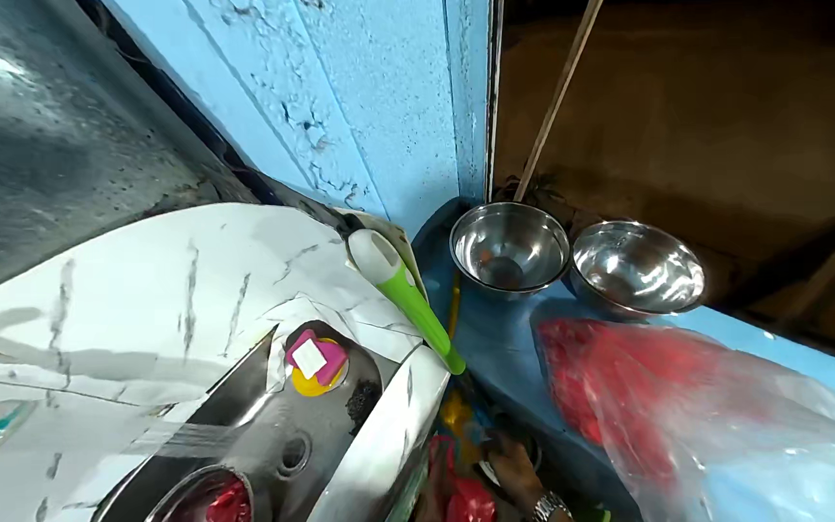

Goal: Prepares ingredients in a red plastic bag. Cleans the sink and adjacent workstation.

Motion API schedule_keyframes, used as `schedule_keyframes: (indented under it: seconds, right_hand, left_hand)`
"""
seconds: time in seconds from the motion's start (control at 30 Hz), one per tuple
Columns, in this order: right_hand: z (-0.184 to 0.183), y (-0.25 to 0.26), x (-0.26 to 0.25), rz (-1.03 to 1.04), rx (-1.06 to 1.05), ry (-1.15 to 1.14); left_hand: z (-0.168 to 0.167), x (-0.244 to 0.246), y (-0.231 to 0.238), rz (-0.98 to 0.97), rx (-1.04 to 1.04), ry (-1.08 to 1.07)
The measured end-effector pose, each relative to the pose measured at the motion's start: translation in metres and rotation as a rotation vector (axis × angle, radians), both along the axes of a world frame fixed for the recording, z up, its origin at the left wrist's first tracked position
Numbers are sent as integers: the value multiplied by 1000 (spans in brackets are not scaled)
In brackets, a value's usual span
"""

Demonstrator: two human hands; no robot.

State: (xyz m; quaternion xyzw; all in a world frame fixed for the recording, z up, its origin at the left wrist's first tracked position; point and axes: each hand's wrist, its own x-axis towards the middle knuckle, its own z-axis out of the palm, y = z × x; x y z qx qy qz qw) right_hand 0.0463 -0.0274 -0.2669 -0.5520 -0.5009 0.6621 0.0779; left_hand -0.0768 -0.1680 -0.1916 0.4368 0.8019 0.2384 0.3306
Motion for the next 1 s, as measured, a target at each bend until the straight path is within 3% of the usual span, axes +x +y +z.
schedule_keyframes:
  seconds: [0.07,0.17,0.27,0.37,0.5,0.7,0.87,1.0]
  right_hand:
    - [3,-2,-4,31,-4,60]
    - [-5,3,-7,104,70,54]
    - [-11,17,-12,78,76,-134]
    - [-6,30,-23,55,1,-349]
    - [-17,36,-37,100,56,-410]
    - [-4,33,-42,84,136,-573]
    - [-3,28,-29,218,164,-576]
    - [1,27,-12,226,229,-494]
  left_hand:
    - [-34,0,24,-98,-146,128]
    - [-58,-3,65,-189,-335,288]
    - [-74,-7,89,-193,-401,357]
    - [-73,-9,93,-111,-404,268]
    - [-91,-17,64,59,-191,153]
    - [-73,-17,31,240,50,-106]
    - [-69,3,66,289,216,-69]
    - [-65,16,119,422,106,-142]
